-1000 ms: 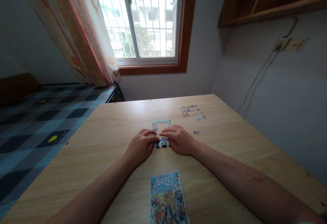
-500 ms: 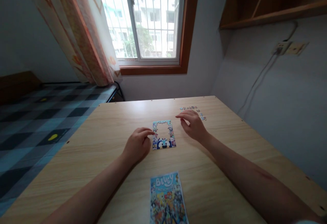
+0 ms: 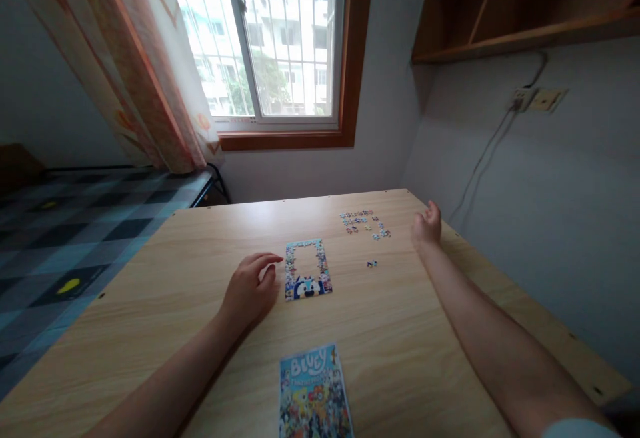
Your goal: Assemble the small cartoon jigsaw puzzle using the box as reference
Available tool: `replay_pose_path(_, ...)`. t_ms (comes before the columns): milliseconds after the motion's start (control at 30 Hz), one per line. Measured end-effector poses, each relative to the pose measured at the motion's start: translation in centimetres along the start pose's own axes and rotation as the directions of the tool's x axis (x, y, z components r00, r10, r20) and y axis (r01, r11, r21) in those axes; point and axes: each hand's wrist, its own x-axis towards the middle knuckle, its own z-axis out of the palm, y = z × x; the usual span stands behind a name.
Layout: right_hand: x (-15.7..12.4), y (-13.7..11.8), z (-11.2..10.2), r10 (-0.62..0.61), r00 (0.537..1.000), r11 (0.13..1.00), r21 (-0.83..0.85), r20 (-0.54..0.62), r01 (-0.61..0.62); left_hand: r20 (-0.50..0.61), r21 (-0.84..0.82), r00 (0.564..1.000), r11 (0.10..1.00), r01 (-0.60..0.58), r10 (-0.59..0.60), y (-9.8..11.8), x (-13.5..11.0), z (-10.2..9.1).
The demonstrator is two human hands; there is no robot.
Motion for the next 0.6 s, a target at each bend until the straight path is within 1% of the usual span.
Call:
replay_pose_path(67,0.3,0.8,0.6,0.059,0.997,0.998,0.030,0.039,-0.061,0.022,0.017,1.000,1.000,0.017,-0.017,-0.1,0.1,0.0)
replay_pose_path(100,0.3,1.0,0.9,0.048,0.996,0.998,0.033,0.069,-0.051,0.039,0.024,0.999,0.999,0.027,-0.028,-0.1,0.2,0.0)
replay_pose_path(200,0.2,1.1,1.5,-0.027,0.983,0.999,0.036,0.180,0.021,0.089,0.028,0.995,0.999,0.044,-0.047,0.0,0.3,0.0)
replay_pose_path(300,-0.6,0.6,1.8,-0.117,0.953,0.993,0.037,0.280,0.111,0.108,0.009,0.994,0.999,0.032,-0.033,0.2,0.3,0.0)
replay_pose_path(367,-1.3,0.0,2.0,-0.212,0.914,0.974,-0.002,0.346,0.227,0.113,0.002,0.993,1.000,0.027,-0.027,0.3,0.3,0.0)
replay_pose_path(433,-2.1,-0.6,2.1,-0.292,0.857,0.931,-0.078,0.425,0.356,0.120,0.004,0.992,1.000,0.029,-0.029,0.3,0.3,0.0)
replay_pose_path(467,-2.4,-0.9,2.2,-0.310,0.829,0.907,-0.117,0.465,0.404,0.124,0.005,0.992,0.999,0.032,-0.032,0.3,0.3,0.0)
replay_pose_path(533,-3.0,-1.3,2.2,-0.297,0.798,0.886,-0.159,0.525,0.435,0.132,0.006,0.990,0.999,0.038,-0.038,0.3,0.2,0.0)
replay_pose_path(600,-3.2,-1.4,2.2,-0.267,0.780,0.904,-0.133,0.566,0.406,0.139,0.002,0.990,0.999,0.039,-0.039,0.3,0.2,0.1)
